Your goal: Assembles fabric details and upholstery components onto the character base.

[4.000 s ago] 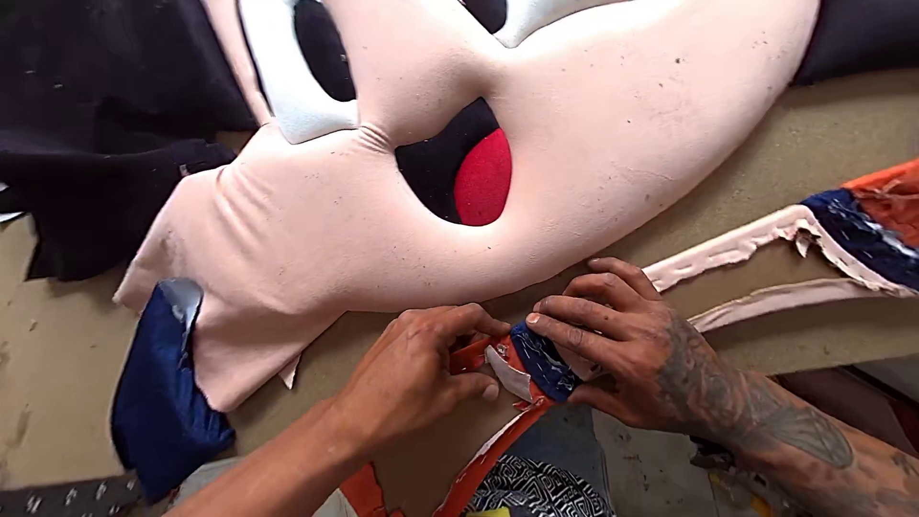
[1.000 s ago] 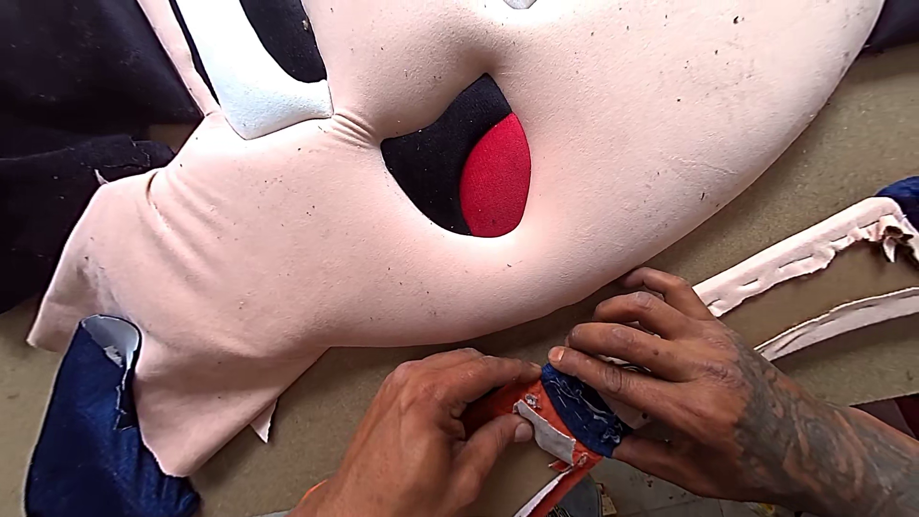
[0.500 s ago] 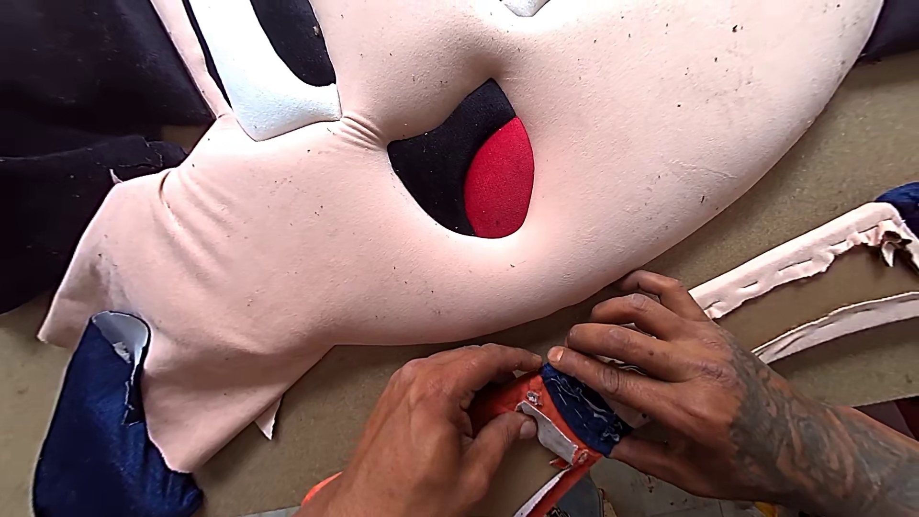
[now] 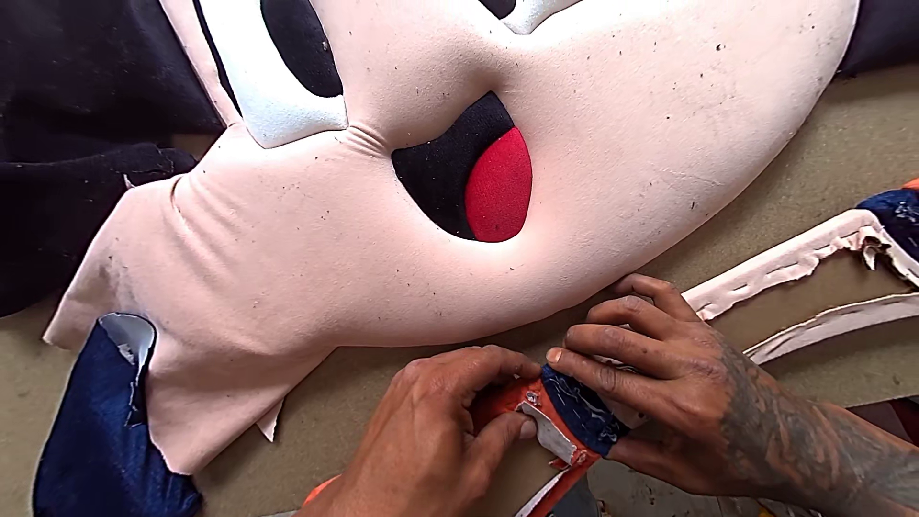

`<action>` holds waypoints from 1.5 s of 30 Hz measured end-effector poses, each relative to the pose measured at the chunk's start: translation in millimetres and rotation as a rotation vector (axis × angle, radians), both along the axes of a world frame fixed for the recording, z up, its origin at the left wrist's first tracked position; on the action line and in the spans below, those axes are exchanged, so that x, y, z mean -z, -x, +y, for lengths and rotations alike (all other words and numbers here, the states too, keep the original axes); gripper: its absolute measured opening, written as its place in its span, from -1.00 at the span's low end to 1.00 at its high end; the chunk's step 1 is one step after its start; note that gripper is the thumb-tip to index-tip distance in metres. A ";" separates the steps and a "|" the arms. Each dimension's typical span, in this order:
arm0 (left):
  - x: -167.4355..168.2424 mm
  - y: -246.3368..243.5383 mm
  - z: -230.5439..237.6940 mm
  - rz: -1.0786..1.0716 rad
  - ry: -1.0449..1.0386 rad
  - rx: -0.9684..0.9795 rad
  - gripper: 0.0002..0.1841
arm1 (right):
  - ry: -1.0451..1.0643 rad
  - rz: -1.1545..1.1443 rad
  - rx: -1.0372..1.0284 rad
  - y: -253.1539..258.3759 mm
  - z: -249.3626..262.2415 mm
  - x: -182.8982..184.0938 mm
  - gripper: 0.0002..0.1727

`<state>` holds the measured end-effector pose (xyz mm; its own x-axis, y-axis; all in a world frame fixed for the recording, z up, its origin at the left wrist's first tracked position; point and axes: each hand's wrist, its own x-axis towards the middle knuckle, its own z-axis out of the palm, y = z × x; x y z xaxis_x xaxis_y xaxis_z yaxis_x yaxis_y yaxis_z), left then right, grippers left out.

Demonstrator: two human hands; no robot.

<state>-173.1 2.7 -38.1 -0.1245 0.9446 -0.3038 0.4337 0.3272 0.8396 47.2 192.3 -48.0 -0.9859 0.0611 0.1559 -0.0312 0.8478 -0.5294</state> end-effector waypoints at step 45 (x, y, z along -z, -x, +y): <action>10.2 18.5 22.4 0.089 -0.267 0.340 -0.46 | -0.011 0.083 -0.046 1.4 6.8 -4.3 0.17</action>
<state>-191.5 25.1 -48.3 0.1925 0.9802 -0.0458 0.5536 -0.0700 0.8298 45.7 199.1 -43.6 -0.9712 0.0140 0.2380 -0.1137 0.8501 -0.5142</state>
